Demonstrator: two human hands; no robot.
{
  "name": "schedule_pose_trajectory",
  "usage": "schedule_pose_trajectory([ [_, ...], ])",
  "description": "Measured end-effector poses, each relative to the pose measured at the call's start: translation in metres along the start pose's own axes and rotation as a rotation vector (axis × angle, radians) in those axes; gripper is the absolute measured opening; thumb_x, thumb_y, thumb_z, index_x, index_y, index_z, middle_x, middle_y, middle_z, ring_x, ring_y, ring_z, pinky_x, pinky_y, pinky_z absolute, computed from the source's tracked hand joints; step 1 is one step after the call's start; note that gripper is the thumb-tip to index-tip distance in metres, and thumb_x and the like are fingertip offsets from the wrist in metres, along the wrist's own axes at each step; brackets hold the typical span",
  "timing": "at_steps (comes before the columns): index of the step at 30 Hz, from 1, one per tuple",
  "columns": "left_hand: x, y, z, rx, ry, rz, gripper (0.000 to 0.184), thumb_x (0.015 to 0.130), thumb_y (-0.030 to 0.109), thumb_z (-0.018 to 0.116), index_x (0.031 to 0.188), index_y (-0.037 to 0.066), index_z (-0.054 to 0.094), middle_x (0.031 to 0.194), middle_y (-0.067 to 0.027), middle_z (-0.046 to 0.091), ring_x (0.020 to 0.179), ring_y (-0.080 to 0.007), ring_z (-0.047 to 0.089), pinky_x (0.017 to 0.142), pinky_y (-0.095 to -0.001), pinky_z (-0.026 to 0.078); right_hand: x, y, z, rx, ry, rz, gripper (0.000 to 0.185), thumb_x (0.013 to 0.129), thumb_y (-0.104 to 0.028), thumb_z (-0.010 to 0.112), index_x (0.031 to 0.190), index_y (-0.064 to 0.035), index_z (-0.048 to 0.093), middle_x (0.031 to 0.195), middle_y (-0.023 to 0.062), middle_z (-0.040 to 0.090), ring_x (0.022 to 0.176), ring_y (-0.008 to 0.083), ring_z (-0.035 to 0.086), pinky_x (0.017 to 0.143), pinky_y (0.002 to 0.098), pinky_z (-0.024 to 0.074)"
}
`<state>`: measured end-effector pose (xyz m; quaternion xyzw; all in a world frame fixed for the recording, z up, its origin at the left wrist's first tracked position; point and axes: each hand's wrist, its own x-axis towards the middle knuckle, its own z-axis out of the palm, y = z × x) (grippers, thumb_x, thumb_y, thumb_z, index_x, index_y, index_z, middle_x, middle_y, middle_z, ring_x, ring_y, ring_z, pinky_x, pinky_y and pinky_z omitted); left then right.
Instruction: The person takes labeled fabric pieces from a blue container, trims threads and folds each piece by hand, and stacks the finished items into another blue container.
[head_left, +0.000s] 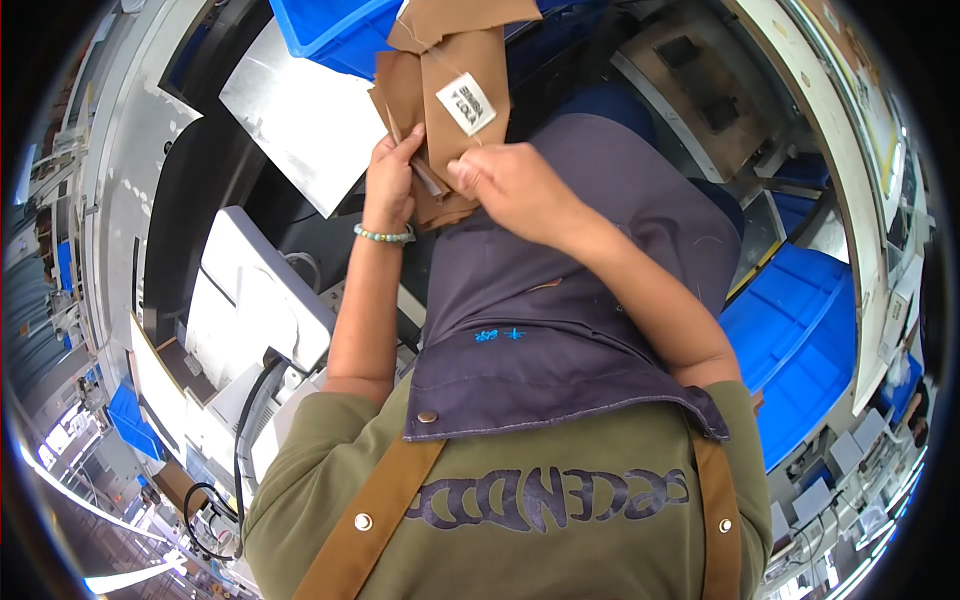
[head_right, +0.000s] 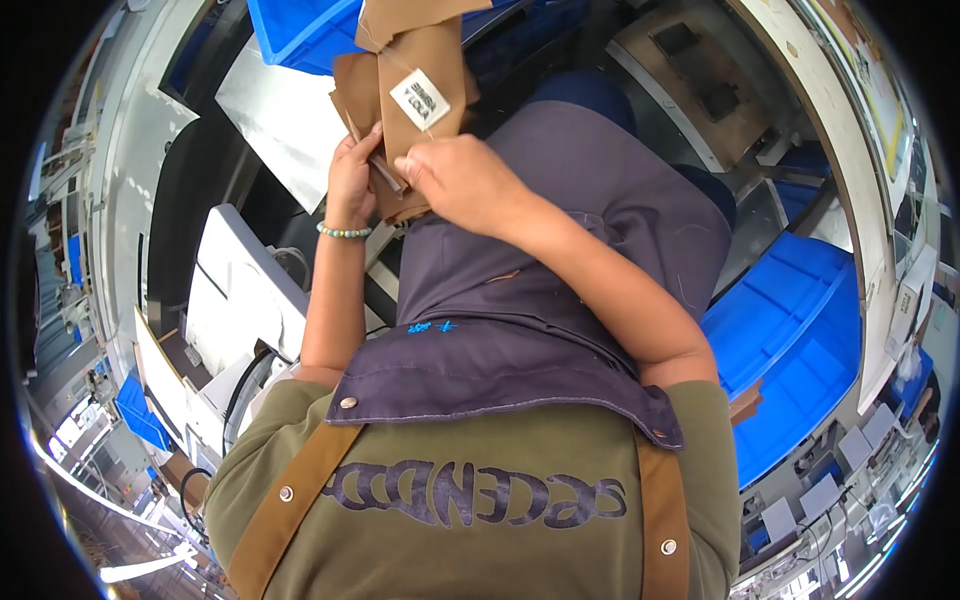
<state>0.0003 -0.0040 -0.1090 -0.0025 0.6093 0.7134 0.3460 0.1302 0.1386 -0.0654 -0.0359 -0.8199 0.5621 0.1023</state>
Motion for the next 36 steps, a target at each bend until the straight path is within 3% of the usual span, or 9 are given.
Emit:
schedule_pose_trajectory([
  [5, -0.018, -0.01, 0.03, -0.445, 0.062, -0.105, 0.03, 0.103, 0.021, 0.048, 0.118, -0.002, 0.058, 0.111, -0.0124, 0.067, 0.096, -0.0216, 0.066, 0.085, -0.0335, 0.054, -0.004, 0.016, 0.019, 0.114, -0.092, 0.147, 0.03, 0.098, -0.02, 0.052, 0.082, 0.0025, 0.064, 0.077, 0.0202, 0.065, 0.072, 0.0349, 0.063, 0.068, 0.0426, 0.0484],
  [9, -0.017, -0.007, 0.029, -0.271, 0.024, -0.125, 0.035, 0.104, 0.028, 0.046, 0.121, -0.001, 0.057, 0.114, -0.0119, 0.067, 0.099, -0.0211, 0.066, 0.087, -0.0335, 0.053, -0.004, 0.026, 0.016, 0.353, -0.111, 0.011, 0.032, 0.101, -0.023, 0.052, 0.084, 0.0012, 0.065, 0.067, 0.0076, 0.06, 0.059, 0.0166, 0.056, 0.059, 0.0347, 0.0451],
  [12, -0.011, -0.006, 0.02, -0.215, 0.015, -0.161, 0.04, 0.105, 0.032, 0.046, 0.126, -0.001, 0.054, 0.119, -0.0131, 0.065, 0.105, -0.0218, 0.065, 0.09, -0.0345, 0.053, -0.007, 0.011, -0.013, 0.697, -0.134, 0.23, 0.035, 0.104, -0.026, 0.049, 0.085, -0.0007, 0.063, 0.062, -0.0022, 0.049, 0.055, 0.0054, 0.043, 0.05, 0.0242, 0.0368],
  [15, -0.011, -0.005, 0.022, -0.234, 0.075, -0.193, 0.04, 0.105, 0.03, 0.045, 0.128, -0.001, 0.053, 0.122, -0.0147, 0.063, 0.109, -0.0243, 0.064, 0.093, -0.0362, 0.053, -0.01, 0.0, -0.037, 0.956, -0.094, 0.165, 0.033, 0.105, -0.029, 0.046, 0.094, 0.0, 0.06, 0.062, -0.0047, 0.041, 0.052, 0.0022, 0.033, 0.044, 0.0179, 0.0279],
  [20, -0.001, -0.024, 0.013, -0.463, 0.068, -0.376, 0.039, 0.105, 0.027, 0.045, 0.129, -0.003, 0.052, 0.124, -0.0156, 0.062, 0.11, -0.0274, 0.063, 0.094, -0.0392, 0.053, -0.015, 0.012, -0.035, 1.076, -0.085, 0.202, 0.034, 0.104, -0.03, 0.047, 0.092, -0.0007, 0.06, 0.062, -0.0036, 0.042, 0.051, 0.0025, 0.035, 0.042, 0.0177, 0.0274],
  [27, -0.017, -0.016, 0.03, -0.273, 0.079, -0.148, 0.04, 0.105, 0.028, 0.04, 0.127, -0.003, 0.052, 0.122, -0.0154, 0.063, 0.108, -0.0277, 0.064, 0.092, -0.0391, 0.054, -0.015, 0.025, 0.01, 0.4, -0.227, 0.237, 0.029, 0.102, -0.024, 0.053, 0.085, -0.0032, 0.065, 0.065, -0.0034, 0.047, 0.059, 0.0036, 0.039, 0.054, 0.0215, 0.0334],
  [28, -0.023, -0.009, 0.036, -0.323, 0.043, -0.099, 0.04, 0.105, 0.029, 0.043, 0.126, -0.003, 0.053, 0.119, -0.0141, 0.064, 0.106, -0.0253, 0.065, 0.091, -0.0373, 0.053, -0.013, 0.026, 0.012, 0.406, -0.225, 0.282, 0.03, 0.099, -0.023, 0.056, 0.086, 0.0025, 0.066, 0.074, 0.0084, 0.067, 0.071, 0.0117, 0.058, 0.068, 0.028, 0.0479],
  [30, -0.031, 0.001, 0.044, -0.423, -0.032, -0.008, 0.04, 0.104, 0.031, 0.047, 0.123, -0.003, 0.056, 0.114, -0.0115, 0.066, 0.101, -0.0205, 0.065, 0.087, -0.0338, 0.053, -0.01, 0.026, 0.014, 0.389, -0.251, 0.278, 0.03, 0.099, -0.022, 0.055, 0.086, 0.0023, 0.066, 0.076, 0.0083, 0.067, 0.07, 0.0117, 0.058, 0.068, 0.0279, 0.0478],
  [36, -0.016, 0.0, 0.038, 0.14, -0.01, 0.088, 0.032, 0.091, 0.02, 0.072, 0.111, -0.005, 0.065, 0.101, -0.0113, 0.069, 0.087, -0.0139, 0.065, 0.076, -0.0272, 0.052, -0.008, 0.025, 0.01, 0.392, -0.374, 0.142, 0.026, 0.101, -0.021, 0.052, 0.094, 0.0002, 0.065, 0.077, 0.0047, 0.062, 0.065, 0.0105, 0.055, 0.064, 0.0259, 0.0466],
])
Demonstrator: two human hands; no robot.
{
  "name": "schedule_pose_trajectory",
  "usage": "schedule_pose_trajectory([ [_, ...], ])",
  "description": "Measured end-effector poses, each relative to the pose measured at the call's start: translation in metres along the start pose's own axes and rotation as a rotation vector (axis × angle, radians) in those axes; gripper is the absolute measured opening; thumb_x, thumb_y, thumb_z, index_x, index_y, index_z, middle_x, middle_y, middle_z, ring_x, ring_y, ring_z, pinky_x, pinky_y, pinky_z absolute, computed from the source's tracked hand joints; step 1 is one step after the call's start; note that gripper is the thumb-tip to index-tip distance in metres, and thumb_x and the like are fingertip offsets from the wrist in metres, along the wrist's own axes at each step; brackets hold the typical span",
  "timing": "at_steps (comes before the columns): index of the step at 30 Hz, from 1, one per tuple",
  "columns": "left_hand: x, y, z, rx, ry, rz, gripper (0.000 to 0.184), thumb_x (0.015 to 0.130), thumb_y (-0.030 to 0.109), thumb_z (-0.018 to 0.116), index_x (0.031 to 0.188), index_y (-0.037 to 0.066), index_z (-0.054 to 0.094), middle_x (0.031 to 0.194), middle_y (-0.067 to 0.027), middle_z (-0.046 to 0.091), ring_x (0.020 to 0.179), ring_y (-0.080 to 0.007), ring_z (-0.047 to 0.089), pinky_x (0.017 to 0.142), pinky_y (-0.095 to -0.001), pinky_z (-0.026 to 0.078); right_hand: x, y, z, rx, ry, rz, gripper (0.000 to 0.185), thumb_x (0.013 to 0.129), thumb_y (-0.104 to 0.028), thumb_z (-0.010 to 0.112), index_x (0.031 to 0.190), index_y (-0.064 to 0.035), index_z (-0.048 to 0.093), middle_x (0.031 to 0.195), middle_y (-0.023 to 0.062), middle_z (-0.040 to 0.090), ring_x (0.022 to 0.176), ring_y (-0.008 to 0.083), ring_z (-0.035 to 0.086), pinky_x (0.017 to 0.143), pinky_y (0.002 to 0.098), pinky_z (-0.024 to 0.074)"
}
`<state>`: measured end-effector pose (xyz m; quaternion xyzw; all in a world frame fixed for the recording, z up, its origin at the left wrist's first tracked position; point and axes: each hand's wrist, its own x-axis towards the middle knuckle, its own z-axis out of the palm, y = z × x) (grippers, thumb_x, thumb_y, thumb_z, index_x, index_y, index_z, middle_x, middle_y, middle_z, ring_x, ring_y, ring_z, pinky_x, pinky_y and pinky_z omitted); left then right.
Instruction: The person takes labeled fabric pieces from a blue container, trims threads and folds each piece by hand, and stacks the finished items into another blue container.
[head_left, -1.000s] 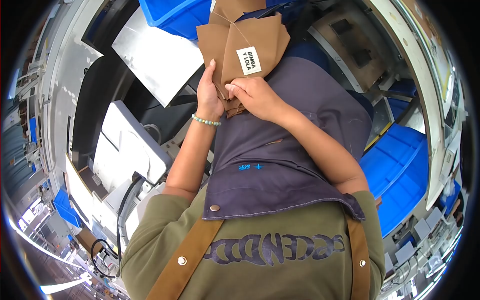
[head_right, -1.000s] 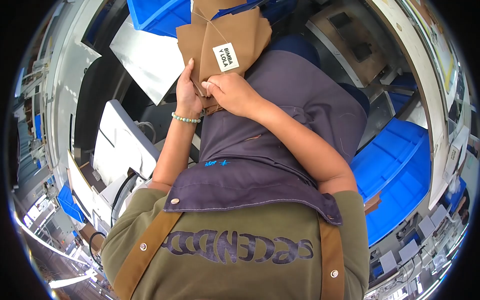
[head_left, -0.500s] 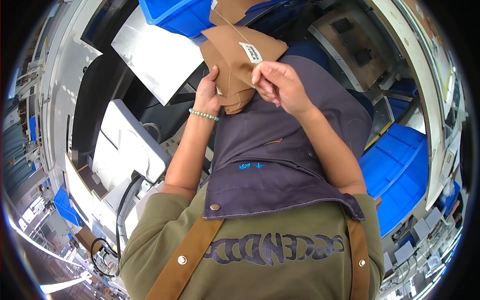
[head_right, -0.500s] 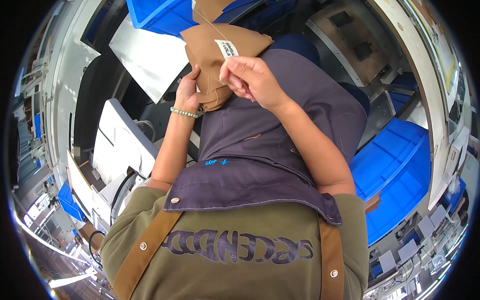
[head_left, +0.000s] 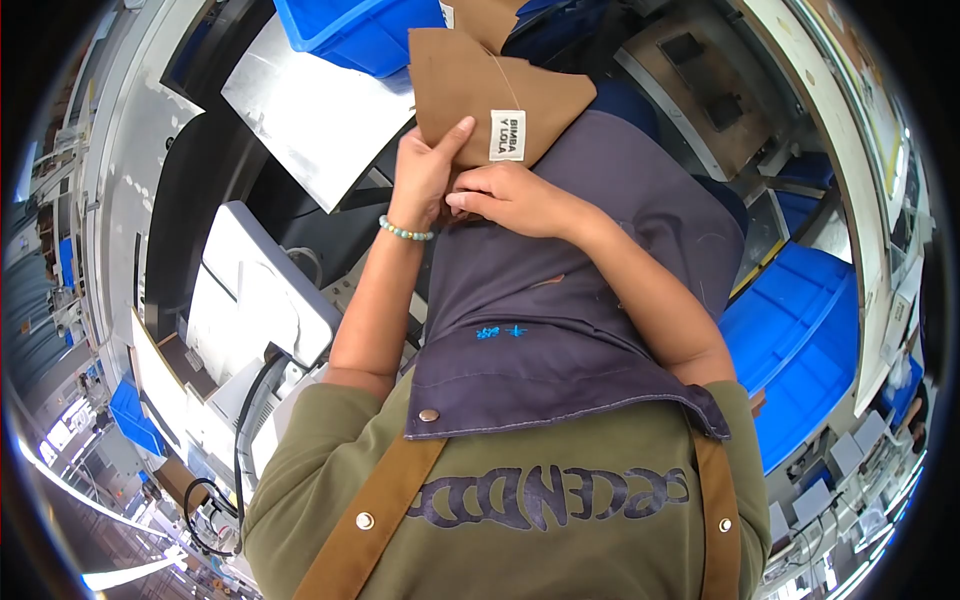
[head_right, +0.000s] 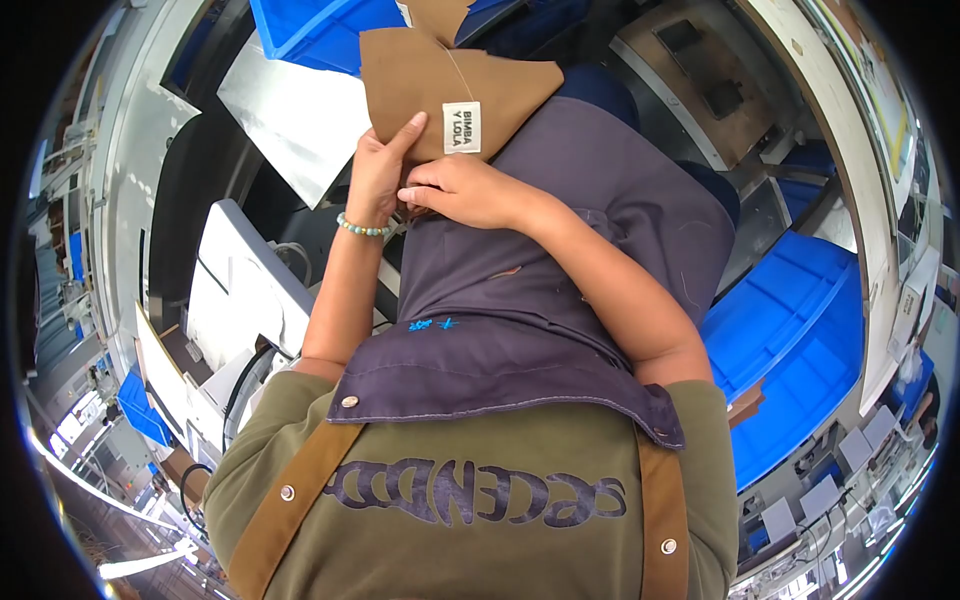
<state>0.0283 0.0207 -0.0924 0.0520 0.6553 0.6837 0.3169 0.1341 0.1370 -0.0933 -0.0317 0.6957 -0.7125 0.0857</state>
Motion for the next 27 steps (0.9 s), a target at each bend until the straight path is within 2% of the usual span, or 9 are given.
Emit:
schedule_pose_trajectory([
  [2, 0.006, 0.008, -0.013, 0.074, 0.034, 0.038, 0.027, 0.092, 0.017, 0.071, 0.106, -0.007, 0.068, 0.095, -0.0096, 0.072, 0.082, -0.0127, 0.066, 0.073, -0.026, 0.052, -0.008, -0.012, -0.016, 0.166, -0.019, 0.009, 0.026, 0.103, -0.022, 0.049, 0.101, -0.0027, 0.065, 0.073, 0.0001, 0.056, 0.061, 0.0071, 0.05, 0.058, 0.0228, 0.043],
  [5, 0.003, 0.038, -0.044, 0.227, -0.134, 0.163, 0.026, 0.093, 0.015, 0.07, 0.107, -0.006, 0.068, 0.097, -0.0088, 0.072, 0.083, -0.011, 0.066, 0.074, -0.0262, 0.053, -0.008, -0.022, -0.048, 0.347, 0.41, -0.135, 0.034, 0.105, -0.028, 0.043, 0.107, -0.0041, 0.066, 0.078, -0.001, 0.059, 0.059, 0.0024, 0.044, 0.053, 0.0173, 0.037],
  [7, -0.006, 0.06, -0.056, 0.404, -0.258, 0.165, 0.025, 0.093, 0.014, 0.069, 0.108, -0.006, 0.069, 0.097, -0.0076, 0.073, 0.084, -0.0096, 0.065, 0.074, -0.0256, 0.053, -0.002, -0.034, -0.068, 0.205, 0.509, -0.259, 0.037, 0.106, -0.031, 0.041, 0.11, -0.0038, 0.066, 0.084, 0.0001, 0.063, 0.057, 0.0016, 0.043, 0.052, 0.0161, 0.0355],
  [11, -0.018, 0.082, -0.057, 0.496, -0.43, 0.107, 0.024, 0.093, 0.012, 0.067, 0.106, -0.009, 0.068, 0.093, -0.0078, 0.073, 0.083, -0.007, 0.064, 0.074, -0.0254, 0.052, 0.016, -0.046, -0.057, 0.177, 0.43, -0.143, 0.038, 0.105, -0.029, 0.043, 0.119, -0.0011, 0.065, 0.09, 0.0013, 0.066, 0.061, 0.0043, 0.056, 0.055, 0.0188, 0.0415],
  [13, -0.018, 0.087, -0.058, 0.609, -0.446, 0.145, 0.024, 0.093, 0.011, 0.067, 0.105, -0.009, 0.068, 0.091, -0.0092, 0.074, 0.083, -0.0071, 0.064, 0.073, -0.0255, 0.052, 0.033, -0.018, -0.05, 0.134, 0.296, -0.14, 0.036, 0.103, -0.026, 0.047, 0.12, -0.001, 0.066, 0.102, 0.0083, 0.071, 0.067, 0.015, 0.065, 0.07, 0.028, 0.0519],
  [15, -0.019, 0.089, -0.062, 0.669, -0.448, 0.186, 0.023, 0.092, 0.009, 0.067, 0.105, -0.009, 0.068, 0.091, -0.0096, 0.074, 0.082, -0.0074, 0.064, 0.073, -0.0255, 0.052, 0.034, -0.007, -0.055, -0.68, 0.358, -0.344, 0.031, 0.101, -0.027, 0.051, 0.116, -0.0052, 0.067, 0.091, 0.0093, 0.067, 0.075, 0.0258, 0.065, 0.071, 0.0349, 0.0514],
  [17, -0.019, 0.094, -0.071, 0.718, -0.369, 0.213, 0.023, 0.091, 0.008, 0.067, 0.106, -0.009, 0.068, 0.091, -0.0102, 0.075, 0.081, -0.0082, 0.064, 0.073, -0.0259, 0.052, 0.022, -0.004, -0.071, -1.087, 0.214, -0.168, 0.026, 0.097, -0.028, 0.055, 0.103, -0.0052, 0.066, 0.093, 0.0103, 0.065, 0.084, 0.032, 0.064, 0.074, 0.0404, 0.0519],
  [18, -0.016, 0.096, -0.078, 0.749, -0.329, 0.214, 0.022, 0.091, 0.008, 0.066, 0.106, -0.008, 0.068, 0.091, -0.01, 0.075, 0.081, -0.0083, 0.064, 0.073, -0.0262, 0.052, 0.018, -0.001, -0.077, -1.082, 0.231, -0.213, 0.024, 0.096, -0.029, 0.058, 0.091, -0.0057, 0.062, 0.087, 0.0086, 0.063, 0.084, 0.0295, 0.065, 0.072, 0.0405, 0.0519],
  [27, -0.013, 0.099, -0.07, 0.873, -0.346, 0.208, 0.022, 0.091, 0.007, 0.066, 0.106, -0.008, 0.068, 0.089, -0.0148, 0.074, 0.08, -0.0107, 0.066, 0.073, -0.0276, 0.051, 0.023, 0.021, -0.074, -1.275, 0.351, -0.202, 0.021, 0.095, -0.025, 0.059, 0.085, -0.0058, 0.059, 0.083, 0.0078, 0.064, 0.076, 0.0266, 0.067, 0.064, 0.039, 0.0542],
])
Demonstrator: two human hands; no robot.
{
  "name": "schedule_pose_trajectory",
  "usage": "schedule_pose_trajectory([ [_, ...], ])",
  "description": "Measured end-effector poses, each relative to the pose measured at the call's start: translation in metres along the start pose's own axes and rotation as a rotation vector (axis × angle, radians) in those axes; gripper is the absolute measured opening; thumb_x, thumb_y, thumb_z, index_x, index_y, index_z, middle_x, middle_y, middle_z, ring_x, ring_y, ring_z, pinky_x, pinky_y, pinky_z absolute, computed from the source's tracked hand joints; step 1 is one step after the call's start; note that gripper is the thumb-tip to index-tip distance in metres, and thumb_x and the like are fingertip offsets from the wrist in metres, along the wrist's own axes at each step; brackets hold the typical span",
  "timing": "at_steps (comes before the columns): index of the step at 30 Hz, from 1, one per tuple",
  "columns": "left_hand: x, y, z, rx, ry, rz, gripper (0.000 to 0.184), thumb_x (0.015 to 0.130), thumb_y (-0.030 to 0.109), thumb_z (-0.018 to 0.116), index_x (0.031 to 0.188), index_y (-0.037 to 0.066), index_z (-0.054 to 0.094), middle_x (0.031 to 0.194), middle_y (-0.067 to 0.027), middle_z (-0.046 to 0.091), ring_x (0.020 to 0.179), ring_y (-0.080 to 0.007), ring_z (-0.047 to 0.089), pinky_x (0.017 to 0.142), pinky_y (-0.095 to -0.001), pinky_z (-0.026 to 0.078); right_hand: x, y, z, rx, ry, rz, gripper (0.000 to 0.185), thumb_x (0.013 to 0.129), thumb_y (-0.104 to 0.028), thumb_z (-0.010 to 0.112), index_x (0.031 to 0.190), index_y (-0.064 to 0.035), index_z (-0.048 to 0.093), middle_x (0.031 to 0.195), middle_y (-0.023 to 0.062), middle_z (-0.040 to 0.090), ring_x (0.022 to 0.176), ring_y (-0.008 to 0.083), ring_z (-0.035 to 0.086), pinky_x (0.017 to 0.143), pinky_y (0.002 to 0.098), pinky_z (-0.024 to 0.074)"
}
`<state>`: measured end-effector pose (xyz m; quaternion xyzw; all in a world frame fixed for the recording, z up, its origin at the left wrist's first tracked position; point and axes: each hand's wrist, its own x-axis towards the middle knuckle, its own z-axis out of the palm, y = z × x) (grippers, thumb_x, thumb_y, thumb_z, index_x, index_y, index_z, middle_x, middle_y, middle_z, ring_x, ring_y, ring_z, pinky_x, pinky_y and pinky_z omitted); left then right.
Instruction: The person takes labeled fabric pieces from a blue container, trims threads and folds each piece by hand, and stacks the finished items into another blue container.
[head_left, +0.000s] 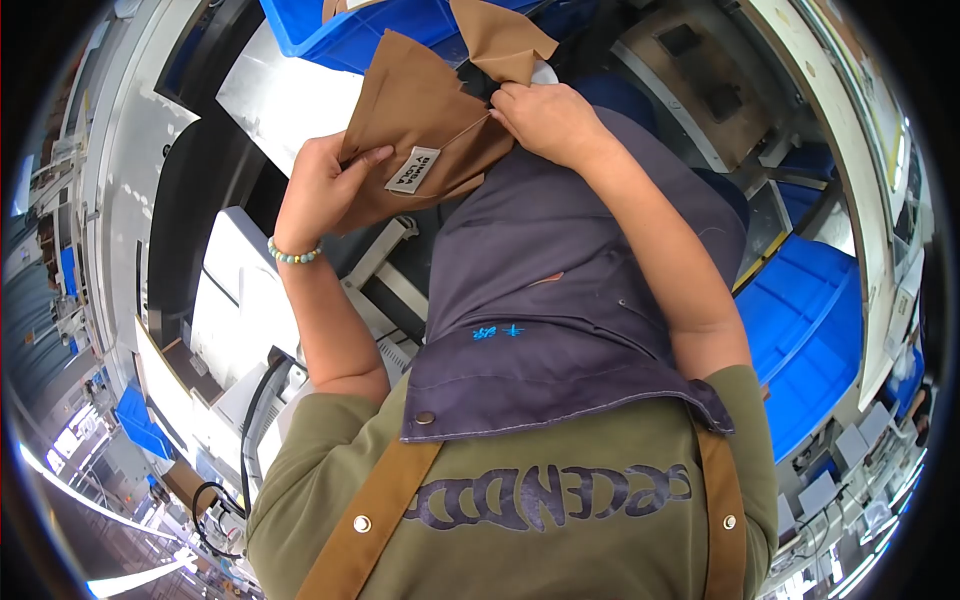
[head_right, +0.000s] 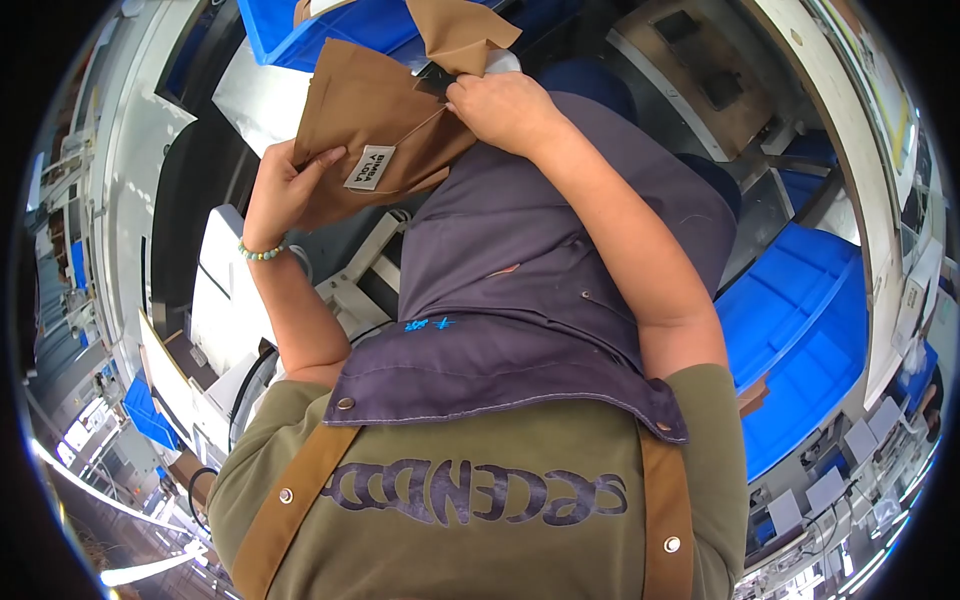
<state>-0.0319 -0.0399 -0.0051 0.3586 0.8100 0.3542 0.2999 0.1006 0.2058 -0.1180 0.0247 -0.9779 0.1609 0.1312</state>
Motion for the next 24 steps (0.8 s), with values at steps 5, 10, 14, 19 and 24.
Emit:
schedule_pose_trajectory([
  [5, -0.001, -0.003, 0.002, -0.029, 0.036, -0.024, 0.023, 0.091, 0.008, 0.066, 0.106, -0.009, 0.067, 0.091, -0.0136, 0.075, 0.08, -0.0104, 0.066, 0.072, -0.0272, 0.052, -0.004, 0.002, 0.0, -0.073, 0.052, 0.073, 0.018, 0.095, -0.023, 0.058, 0.087, -0.0074, 0.06, 0.081, 0.0069, 0.065, 0.074, 0.0271, 0.067, 0.062, 0.0387, 0.0542],
  [10, 0.005, -0.037, 0.006, -0.386, 0.236, -0.144, 0.026, 0.092, 0.013, 0.068, 0.108, -0.008, 0.067, 0.097, -0.011, 0.073, 0.082, -0.0129, 0.067, 0.073, -0.0278, 0.054, 0.008, 0.011, -0.035, 0.507, 0.512, 0.187, 0.023, 0.102, -0.021, 0.049, 0.09, -0.0051, 0.06, 0.073, 0.0034, 0.057, 0.055, 0.0155, 0.056, 0.048, 0.0292, 0.0448],
  [14, 0.028, -0.073, 0.042, -0.753, 0.492, -0.237, 0.03, 0.093, 0.017, 0.069, 0.113, -0.005, 0.064, 0.105, -0.011, 0.07, 0.091, -0.0169, 0.068, 0.08, -0.0301, 0.055, 0.015, -0.029, -0.106, 1.608, 0.786, 0.428, 0.039, 0.107, -0.038, 0.038, 0.092, -0.0064, 0.055, 0.072, 0.0002, 0.051, 0.043, 0.0069, 0.042, 0.033, 0.019, 0.0308],
  [19, 0.035, -0.051, 0.097, -1.136, 0.448, -0.303, 0.032, 0.095, 0.016, 0.065, 0.121, -0.003, 0.059, 0.116, -0.0104, 0.067, 0.102, -0.0188, 0.066, 0.088, -0.0316, 0.054, -0.011, -0.057, -0.076, 1.568, 0.401, 0.477, 0.033, 0.107, -0.026, 0.039, 0.093, -0.0034, 0.058, 0.08, 0.003, 0.059, 0.046, 0.0021, 0.041, 0.038, 0.0153, 0.0306],
  [24, 0.034, -0.036, 0.121, -1.455, 0.418, -0.183, 0.036, 0.102, 0.027, 0.054, 0.125, -0.001, 0.054, 0.114, -0.0106, 0.065, 0.101, -0.0212, 0.065, 0.085, -0.0341, 0.055, -0.033, -0.08, 0.005, 1.297, 0.111, 0.447, 0.028, 0.105, -0.024, 0.047, 0.099, -0.001, 0.063, 0.081, 0.0021, 0.063, 0.066, 0.0067, 0.056, 0.061, 0.0217, 0.0459],
])
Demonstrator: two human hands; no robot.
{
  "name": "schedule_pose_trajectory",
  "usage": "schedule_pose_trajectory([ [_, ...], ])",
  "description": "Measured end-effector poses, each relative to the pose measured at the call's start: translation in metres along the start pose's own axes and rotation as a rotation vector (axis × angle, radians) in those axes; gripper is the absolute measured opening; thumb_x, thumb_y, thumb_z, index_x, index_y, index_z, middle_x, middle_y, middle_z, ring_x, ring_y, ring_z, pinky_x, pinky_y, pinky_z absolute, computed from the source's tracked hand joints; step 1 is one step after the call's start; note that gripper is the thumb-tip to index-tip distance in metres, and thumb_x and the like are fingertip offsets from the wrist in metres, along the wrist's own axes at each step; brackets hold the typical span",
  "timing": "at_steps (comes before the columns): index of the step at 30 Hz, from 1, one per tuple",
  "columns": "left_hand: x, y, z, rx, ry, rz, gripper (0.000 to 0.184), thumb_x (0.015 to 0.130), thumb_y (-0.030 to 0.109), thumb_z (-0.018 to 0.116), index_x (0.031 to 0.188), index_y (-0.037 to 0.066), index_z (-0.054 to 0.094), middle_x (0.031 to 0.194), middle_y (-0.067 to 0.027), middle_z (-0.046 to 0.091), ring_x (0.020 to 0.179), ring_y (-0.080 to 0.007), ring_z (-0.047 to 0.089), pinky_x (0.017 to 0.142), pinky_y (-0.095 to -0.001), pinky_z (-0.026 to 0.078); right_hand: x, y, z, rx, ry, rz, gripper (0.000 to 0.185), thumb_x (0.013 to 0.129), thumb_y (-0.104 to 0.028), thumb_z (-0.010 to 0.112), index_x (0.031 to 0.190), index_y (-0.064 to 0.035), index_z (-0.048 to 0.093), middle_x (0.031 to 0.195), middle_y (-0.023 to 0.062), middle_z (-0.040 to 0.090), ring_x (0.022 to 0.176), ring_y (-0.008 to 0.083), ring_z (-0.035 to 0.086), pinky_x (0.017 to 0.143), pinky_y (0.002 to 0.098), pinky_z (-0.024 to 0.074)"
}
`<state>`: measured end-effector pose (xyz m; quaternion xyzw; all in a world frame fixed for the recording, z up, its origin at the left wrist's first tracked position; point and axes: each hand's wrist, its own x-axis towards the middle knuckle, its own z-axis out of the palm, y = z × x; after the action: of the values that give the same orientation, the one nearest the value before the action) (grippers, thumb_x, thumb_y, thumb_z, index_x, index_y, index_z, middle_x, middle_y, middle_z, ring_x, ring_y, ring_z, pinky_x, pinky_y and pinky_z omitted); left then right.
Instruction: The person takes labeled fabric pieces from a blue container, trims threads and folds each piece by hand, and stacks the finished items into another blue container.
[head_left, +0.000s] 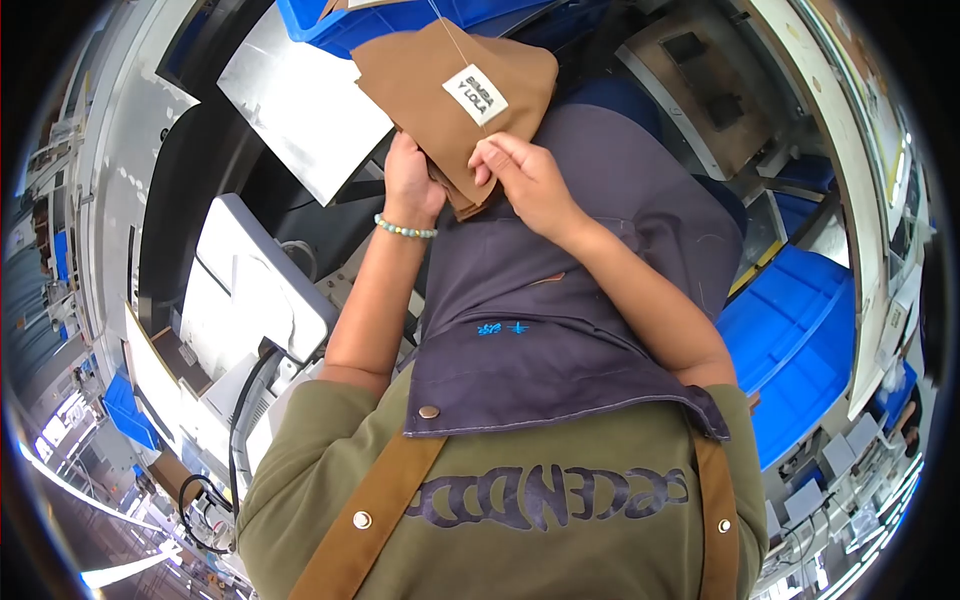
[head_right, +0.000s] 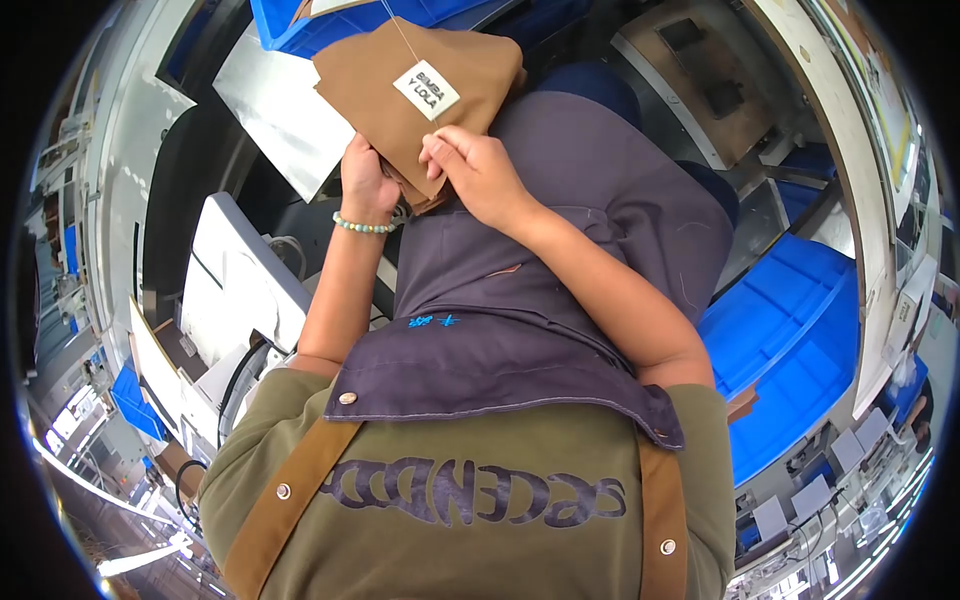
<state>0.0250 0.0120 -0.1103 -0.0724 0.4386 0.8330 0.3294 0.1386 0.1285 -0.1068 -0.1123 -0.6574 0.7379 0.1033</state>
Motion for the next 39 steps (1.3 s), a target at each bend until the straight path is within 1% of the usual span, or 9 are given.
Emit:
schedule_pose_trajectory([
  [4, -0.024, 0.018, 0.039, -0.08, -0.14, 0.024, 0.039, 0.101, 0.03, 0.055, 0.128, 0.0, 0.051, 0.113, -0.0103, 0.065, 0.098, -0.0208, 0.065, 0.081, -0.0328, 0.055, 0.005, -0.001, -0.005, -0.102, -0.075, 0.049, 0.027, 0.104, -0.022, 0.048, 0.099, 0.0004, 0.064, 0.081, 0.0035, 0.063, 0.074, 0.0092, 0.059, 0.069, 0.024, 0.047],
  [8, 0.002, 0.01, 0.02, 0.571, 0.019, 0.074, 0.031, 0.097, 0.02, 0.064, 0.118, -0.003, 0.06, 0.108, -0.0114, 0.068, 0.092, -0.0174, 0.066, 0.079, -0.0296, 0.054, 0.005, -0.008, -0.005, -0.046, -0.268, 0.151, 0.027, 0.104, -0.023, 0.048, 0.101, -0.0004, 0.064, 0.081, 0.0028, 0.063, 0.066, 0.007, 0.055, 0.063, 0.0222, 0.0455],
  [12, 0.015, 0.052, 0.006, 0.684, -0.095, 0.247, 0.027, 0.094, 0.014, 0.066, 0.112, -0.006, 0.065, 0.105, -0.0096, 0.071, 0.091, -0.013, 0.065, 0.079, -0.0278, 0.052, 0.011, -0.024, -0.036, 0.078, -0.403, 0.202, 0.031, 0.104, -0.029, 0.048, 0.104, -0.0023, 0.064, 0.081, 0.0006, 0.062, 0.059, 0.0044, 0.049, 0.057, 0.0195, 0.0408],
  [14, 0.005, 0.082, 0.002, 0.893, -0.214, 0.249, 0.029, 0.095, 0.015, 0.066, 0.112, -0.008, 0.066, 0.103, -0.0081, 0.071, 0.09, -0.0111, 0.064, 0.08, -0.0267, 0.052, 0.024, -0.022, -0.058, 0.078, -0.182, 0.032, 0.031, 0.104, -0.028, 0.046, 0.103, -0.0045, 0.067, 0.076, -0.0047, 0.055, 0.066, 0.0034, 0.043, 0.058, 0.0194, 0.0368],
  [18, -0.019, 0.121, -0.001, 1.183, -0.42, -0.081, 0.027, 0.094, 0.018, 0.067, 0.106, -0.006, 0.068, 0.091, -0.0063, 0.073, 0.08, -0.0084, 0.062, 0.077, -0.0264, 0.051, 0.048, -0.047, -0.072, 0.065, 0.002, -0.077, 0.033, 0.104, -0.027, 0.045, 0.113, -0.005, 0.067, 0.089, -0.0044, 0.052, 0.068, 0.0033, 0.04, 0.061, 0.0188, 0.035],
  [22, -0.034, 0.126, 0.012, 1.484, -0.574, -0.057, 0.027, 0.092, 0.02, 0.068, 0.101, -0.005, 0.067, 0.079, -0.0124, 0.07, 0.069, -0.0103, 0.058, 0.069, -0.029, 0.05, 0.052, -0.056, -0.037, 0.055, -0.108, -0.23, 0.038, 0.105, -0.027, 0.041, 0.125, -0.0031, 0.062, 0.093, -0.002, 0.053, 0.065, 0.0027, 0.042, 0.053, 0.0172, 0.03],
  [24, -0.036, 0.124, 0.016, 1.517, -0.604, -0.086, 0.027, 0.091, 0.02, 0.068, 0.1, -0.005, 0.067, 0.075, -0.0161, 0.067, 0.065, -0.0117, 0.056, 0.066, -0.0306, 0.049, 0.052, -0.041, -0.022, 0.033, -0.195, -0.104, 0.039, 0.105, -0.03, 0.044, 0.118, 0.0, 0.065, 0.087, 0.004, 0.063, 0.07, 0.0079, 0.055, 0.059, 0.0233, 0.0431],
  [28, -0.034, 0.135, 0.008, 1.626, -0.547, 0.055, 0.026, 0.091, 0.019, 0.067, 0.099, -0.005, 0.067, 0.075, -0.0202, 0.067, 0.06, -0.0208, 0.057, 0.065, -0.0334, 0.05, 0.046, -0.007, -0.046, -1.013, -0.157, -0.345, 0.031, 0.098, -0.026, 0.052, 0.1, 0.0011, 0.068, 0.09, 0.0122, 0.065, 0.076, 0.0284, 0.065, 0.069, 0.0381, 0.0517],
  [39, -0.026, 0.139, 0.003, 1.626, -0.276, 0.173, 0.026, 0.092, 0.018, 0.064, 0.104, -0.005, 0.068, 0.083, -0.0185, 0.072, 0.069, -0.0239, 0.067, 0.071, -0.034, 0.052, 0.04, -0.009, -0.083, -1.461, -0.107, -0.157, 0.017, 0.086, -0.015, 0.061, 0.08, -0.0045, 0.073, 0.082, 0.0147, 0.072, 0.079, 0.0322, 0.071, 0.071, 0.0414, 0.0571],
])
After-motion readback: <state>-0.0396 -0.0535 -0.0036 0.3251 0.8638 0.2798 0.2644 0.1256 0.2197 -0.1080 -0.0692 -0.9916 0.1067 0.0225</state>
